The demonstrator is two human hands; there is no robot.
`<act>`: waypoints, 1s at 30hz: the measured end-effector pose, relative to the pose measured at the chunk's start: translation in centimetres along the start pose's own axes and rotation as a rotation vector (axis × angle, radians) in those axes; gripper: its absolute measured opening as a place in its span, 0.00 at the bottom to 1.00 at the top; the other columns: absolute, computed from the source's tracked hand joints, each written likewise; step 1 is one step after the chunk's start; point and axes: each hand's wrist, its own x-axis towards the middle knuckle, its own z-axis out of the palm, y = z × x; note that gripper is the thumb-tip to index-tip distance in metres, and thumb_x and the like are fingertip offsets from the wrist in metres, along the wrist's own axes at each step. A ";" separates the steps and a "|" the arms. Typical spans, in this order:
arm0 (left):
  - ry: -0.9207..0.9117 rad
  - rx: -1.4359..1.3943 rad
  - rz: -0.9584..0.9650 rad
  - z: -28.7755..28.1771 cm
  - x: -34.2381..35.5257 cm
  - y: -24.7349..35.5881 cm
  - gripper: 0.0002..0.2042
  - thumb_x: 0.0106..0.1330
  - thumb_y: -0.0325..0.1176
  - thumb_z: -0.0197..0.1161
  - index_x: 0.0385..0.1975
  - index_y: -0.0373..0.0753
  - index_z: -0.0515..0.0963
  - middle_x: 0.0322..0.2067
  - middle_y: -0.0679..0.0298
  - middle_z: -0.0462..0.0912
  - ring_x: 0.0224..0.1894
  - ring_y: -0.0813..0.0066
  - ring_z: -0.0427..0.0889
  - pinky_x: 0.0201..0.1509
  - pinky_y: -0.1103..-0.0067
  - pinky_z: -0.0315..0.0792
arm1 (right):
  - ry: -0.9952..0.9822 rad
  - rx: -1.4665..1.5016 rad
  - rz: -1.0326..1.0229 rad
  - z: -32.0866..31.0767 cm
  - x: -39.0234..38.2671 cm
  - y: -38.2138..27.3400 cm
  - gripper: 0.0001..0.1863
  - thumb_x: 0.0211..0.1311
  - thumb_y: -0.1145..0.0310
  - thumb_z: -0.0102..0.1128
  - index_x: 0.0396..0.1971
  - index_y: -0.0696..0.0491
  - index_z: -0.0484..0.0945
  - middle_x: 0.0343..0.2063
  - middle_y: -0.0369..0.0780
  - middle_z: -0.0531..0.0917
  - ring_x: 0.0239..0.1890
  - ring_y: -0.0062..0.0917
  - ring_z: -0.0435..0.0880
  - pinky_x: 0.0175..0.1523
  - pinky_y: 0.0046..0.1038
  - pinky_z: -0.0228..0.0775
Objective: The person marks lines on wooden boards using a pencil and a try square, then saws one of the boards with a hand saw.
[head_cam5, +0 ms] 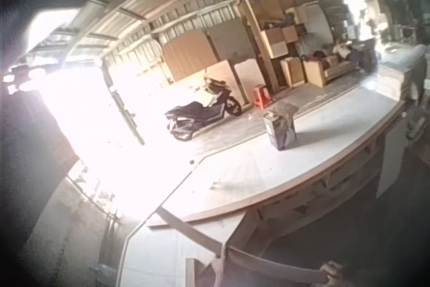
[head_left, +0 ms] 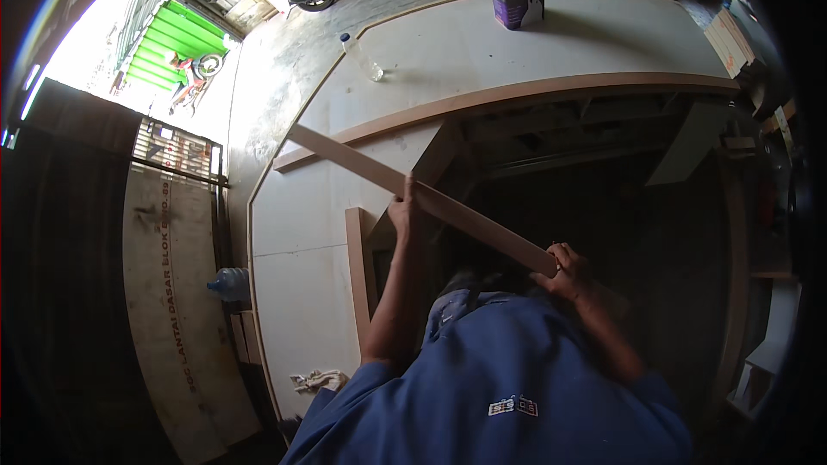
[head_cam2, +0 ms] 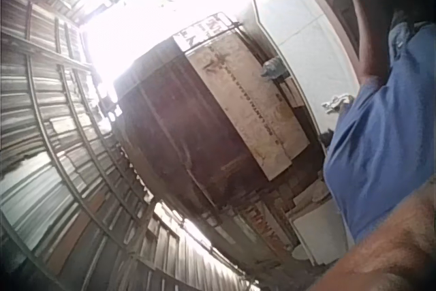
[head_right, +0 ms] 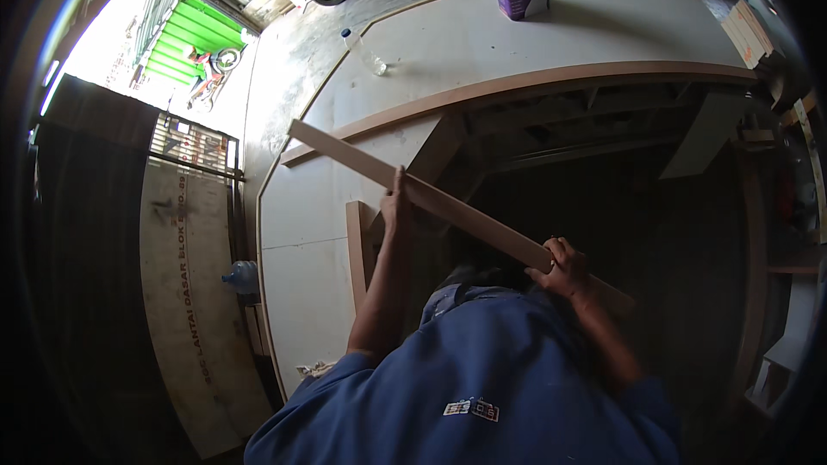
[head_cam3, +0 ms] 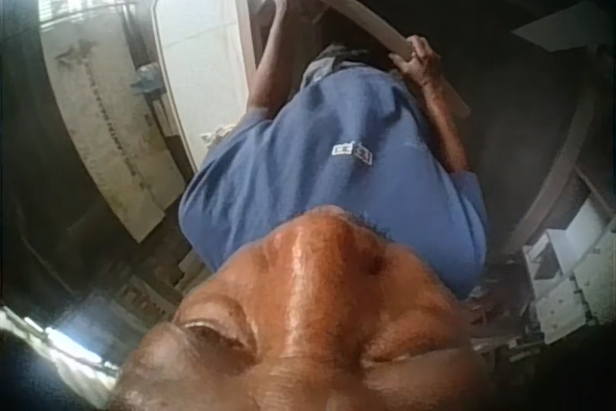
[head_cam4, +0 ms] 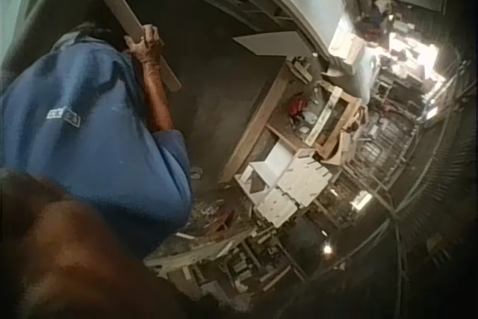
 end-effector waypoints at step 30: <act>0.055 0.828 0.257 17.3 26.8 3.8 0.32 0.53 0.62 0.75 0.32 0.30 0.79 0.39 0.54 0.76 0.40 0.55 0.80 0.49 0.61 0.74 | 0.082 -0.092 0.523 4.3 7.1 3.2 0.33 0.43 0.66 0.75 0.52 0.61 0.76 0.50 0.57 0.79 0.49 0.55 0.82 0.50 0.47 0.77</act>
